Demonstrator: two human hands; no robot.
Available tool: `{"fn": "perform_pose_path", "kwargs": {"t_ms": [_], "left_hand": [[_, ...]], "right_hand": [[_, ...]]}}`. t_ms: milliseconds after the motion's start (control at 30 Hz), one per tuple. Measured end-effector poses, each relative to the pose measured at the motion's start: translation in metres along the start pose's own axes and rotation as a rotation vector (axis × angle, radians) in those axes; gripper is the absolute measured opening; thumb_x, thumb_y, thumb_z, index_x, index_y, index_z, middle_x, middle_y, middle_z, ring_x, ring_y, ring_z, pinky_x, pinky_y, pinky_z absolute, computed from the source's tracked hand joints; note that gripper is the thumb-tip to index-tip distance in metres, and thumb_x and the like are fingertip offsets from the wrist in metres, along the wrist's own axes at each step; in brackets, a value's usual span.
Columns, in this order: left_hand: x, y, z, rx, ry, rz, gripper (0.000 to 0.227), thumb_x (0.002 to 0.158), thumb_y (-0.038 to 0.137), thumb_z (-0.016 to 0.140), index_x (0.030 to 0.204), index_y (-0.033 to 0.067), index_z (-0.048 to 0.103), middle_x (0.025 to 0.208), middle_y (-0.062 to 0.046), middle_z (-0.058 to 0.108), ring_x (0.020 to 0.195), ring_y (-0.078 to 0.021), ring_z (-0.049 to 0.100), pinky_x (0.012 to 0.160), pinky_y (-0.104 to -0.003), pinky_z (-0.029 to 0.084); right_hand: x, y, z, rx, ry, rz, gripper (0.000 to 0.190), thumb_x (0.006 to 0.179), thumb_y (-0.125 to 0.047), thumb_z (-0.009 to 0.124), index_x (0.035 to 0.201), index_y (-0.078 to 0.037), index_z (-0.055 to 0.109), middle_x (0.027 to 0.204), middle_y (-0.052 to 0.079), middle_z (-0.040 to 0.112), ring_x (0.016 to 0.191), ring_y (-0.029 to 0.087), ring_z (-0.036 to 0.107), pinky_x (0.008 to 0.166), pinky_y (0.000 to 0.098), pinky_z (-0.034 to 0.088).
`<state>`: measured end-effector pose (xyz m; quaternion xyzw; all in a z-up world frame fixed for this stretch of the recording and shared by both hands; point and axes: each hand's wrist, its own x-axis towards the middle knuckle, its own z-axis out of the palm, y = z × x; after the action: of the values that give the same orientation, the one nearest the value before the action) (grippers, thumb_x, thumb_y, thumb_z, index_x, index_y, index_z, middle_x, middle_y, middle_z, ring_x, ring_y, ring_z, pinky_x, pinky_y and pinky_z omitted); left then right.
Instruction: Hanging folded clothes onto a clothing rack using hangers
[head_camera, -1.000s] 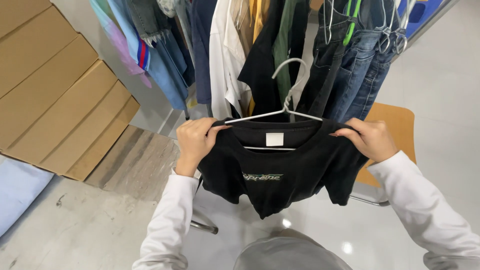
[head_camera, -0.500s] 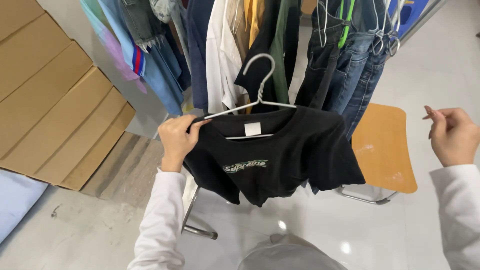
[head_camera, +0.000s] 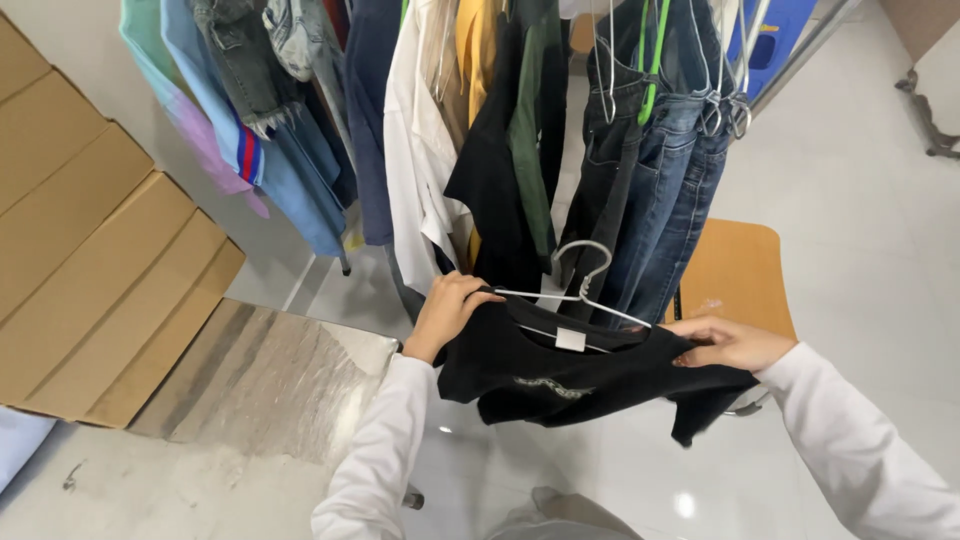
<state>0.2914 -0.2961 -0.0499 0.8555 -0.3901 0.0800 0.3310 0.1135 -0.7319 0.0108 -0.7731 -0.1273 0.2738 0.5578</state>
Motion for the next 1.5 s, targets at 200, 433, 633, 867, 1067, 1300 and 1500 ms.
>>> {"fn": "perform_pose_path", "kwargs": {"t_ms": [200,433,633,867,1067,1300,1500], "left_hand": [[0.063,-0.008,0.055,0.175,-0.125,0.04,0.049,0.106,0.05,0.059,0.137,0.0162,0.076,0.147,-0.017,0.067,0.133,-0.0399,0.063,0.103,-0.055,0.051],[0.13,0.034,0.035,-0.083,-0.051,-0.084,0.042,0.112,0.044,0.06,0.144,0.0198,0.07,0.145,-0.015,0.069,0.135,-0.0363,0.065,0.112,-0.048,0.052],[0.161,0.078,0.0,-0.125,0.401,-0.068,0.047,0.111,0.017,0.063,0.157,0.0086,0.057,0.155,-0.032,0.055,0.143,-0.0497,0.055,0.117,-0.059,0.048],[0.176,0.079,-0.002,-0.03,0.494,-0.081,0.057,0.11,0.017,0.065,0.164,0.02,0.047,0.161,-0.039,0.039,0.141,-0.0607,0.052,0.112,-0.068,0.051],[0.215,0.018,0.023,0.156,0.226,-0.312,0.069,0.105,0.039,0.07,0.167,0.0285,0.042,0.152,-0.04,0.044,0.125,-0.0591,0.064,0.093,-0.066,0.06],[0.239,-0.099,0.041,0.411,0.139,-0.4,0.034,0.095,0.042,0.074,0.11,0.0115,0.077,0.086,-0.017,0.075,0.079,-0.0414,0.08,0.064,-0.052,0.065],[0.23,-0.145,0.003,0.297,0.056,-0.281,0.032,0.094,0.046,0.07,0.081,0.0181,0.077,0.07,-0.011,0.074,0.072,-0.0374,0.08,0.059,-0.048,0.064]], "right_hand": [[-0.037,0.005,0.04,0.565,0.323,0.279,0.064,0.076,0.022,0.047,0.134,0.004,0.067,0.11,0.015,0.073,0.091,0.022,0.068,0.077,0.0329,0.051],[0.018,0.078,0.037,0.512,0.515,0.096,0.074,0.068,0.015,0.053,0.138,-0.003,0.067,0.092,0.009,0.063,0.073,0.022,0.065,0.062,0.0312,0.051],[0.095,0.04,0.039,0.462,0.719,-0.014,0.078,0.066,0.013,0.045,0.138,-0.002,0.07,0.099,0.012,0.065,0.086,0.027,0.064,0.073,0.0335,0.051],[0.172,0.019,0.034,0.339,0.756,-0.152,0.069,0.073,0.012,0.047,0.137,-0.001,0.069,0.103,0.015,0.068,0.094,0.027,0.065,0.079,0.0371,0.054],[0.205,-0.06,0.04,0.35,0.858,-0.233,0.065,0.073,0.014,0.046,0.133,-0.002,0.069,0.103,0.012,0.066,0.094,0.023,0.064,0.077,0.0349,0.054],[0.233,-0.137,0.023,0.414,1.046,-0.401,0.059,0.075,0.011,0.046,0.13,-0.004,0.064,0.114,0.008,0.065,0.095,0.017,0.06,0.079,0.0299,0.052],[0.265,-0.172,0.006,0.317,1.209,-0.495,0.064,0.074,0.013,0.044,0.133,-0.003,0.062,0.141,0.01,0.069,0.105,0.015,0.062,0.081,0.0254,0.05]]}}
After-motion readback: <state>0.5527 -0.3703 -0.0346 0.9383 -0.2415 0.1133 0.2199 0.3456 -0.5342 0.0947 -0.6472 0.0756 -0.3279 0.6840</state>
